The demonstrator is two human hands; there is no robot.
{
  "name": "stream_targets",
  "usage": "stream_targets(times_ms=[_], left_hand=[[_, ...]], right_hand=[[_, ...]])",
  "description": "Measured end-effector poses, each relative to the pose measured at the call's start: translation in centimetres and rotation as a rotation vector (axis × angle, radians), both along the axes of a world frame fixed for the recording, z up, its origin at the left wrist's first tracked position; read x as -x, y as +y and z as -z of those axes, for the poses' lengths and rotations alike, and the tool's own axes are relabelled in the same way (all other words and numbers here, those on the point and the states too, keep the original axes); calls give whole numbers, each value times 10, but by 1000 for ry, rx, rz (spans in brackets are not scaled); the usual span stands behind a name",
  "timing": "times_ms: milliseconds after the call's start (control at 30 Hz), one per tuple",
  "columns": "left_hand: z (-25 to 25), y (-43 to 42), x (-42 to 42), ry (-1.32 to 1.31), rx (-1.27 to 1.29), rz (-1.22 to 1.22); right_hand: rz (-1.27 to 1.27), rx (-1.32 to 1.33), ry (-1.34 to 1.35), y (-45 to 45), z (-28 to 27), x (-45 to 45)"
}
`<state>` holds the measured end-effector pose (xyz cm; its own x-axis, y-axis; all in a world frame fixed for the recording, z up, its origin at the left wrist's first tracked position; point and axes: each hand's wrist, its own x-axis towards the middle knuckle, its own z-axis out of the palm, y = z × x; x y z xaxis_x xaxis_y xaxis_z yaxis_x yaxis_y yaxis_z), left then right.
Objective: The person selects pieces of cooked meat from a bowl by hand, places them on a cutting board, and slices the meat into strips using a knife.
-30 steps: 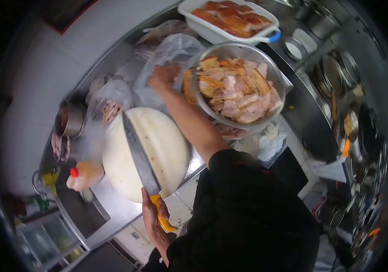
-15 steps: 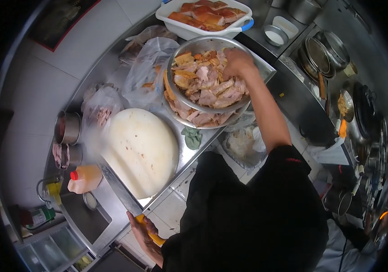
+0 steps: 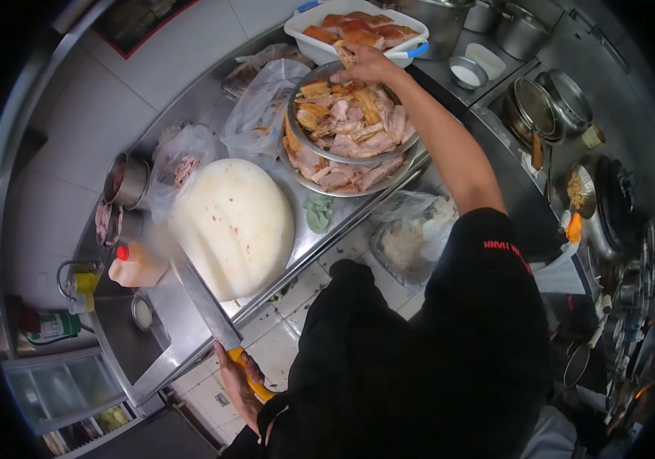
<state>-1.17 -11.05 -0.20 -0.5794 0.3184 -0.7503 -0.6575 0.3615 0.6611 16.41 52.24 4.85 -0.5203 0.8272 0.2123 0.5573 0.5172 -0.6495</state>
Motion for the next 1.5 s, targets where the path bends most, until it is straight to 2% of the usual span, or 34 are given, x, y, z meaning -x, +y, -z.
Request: stream_targets(times_ms=[100, 133, 200, 300, 400, 500, 600, 700, 800, 900, 1000, 1233, 1367, 1433, 1500], left_hand=[[2, -13, -7, 5, 14, -26], [3, -20, -11, 6, 21, -41], [5, -31, -19, -17, 32, -88], [7, -39, -26, -70, 37, -129], [12, -41, -28, -41, 30, -84], [12, -37, -30, -42, -10, -62], [13, -33, -31, -30, -35, -73], [18, -35, -29, -49, -57, -80], [15, -31, -31, -35, -34, -115], [18, -31, -28, -48, -22, -120], [21, -32, -22, -40, -27, -118], [24, -26, -9, -35, -16, -90], [19, -23, -10, -27, -7, -105], [14, -21, -14, -7, 20, -103], [8, -21, -19, 30, 60, -88]], right_hand=[[9, -294, -278, -11, -12, -21], [-18, -120, -463, -23, -35, -31], [-40, 7, -930, -48, -43, -42], [-53, 143, -906, -54, -6, -64], [58, 102, -833, -77, -2, -54], [169, 133, -627, -51, 16, -54], [55, 134, -598, -48, 4, -57], [-34, 322, -549, -52, -4, -57], [-42, 227, -450, -44, 16, -62], [83, 442, -313, -36, 3, -66], [3, 486, -9, -5, -5, -79], [57, 289, 23, -12, -58, -68], [-91, 359, 302, -43, -88, -38], [-265, 381, 371, -84, -95, -2], [-457, 477, 438, -140, -76, 49]])
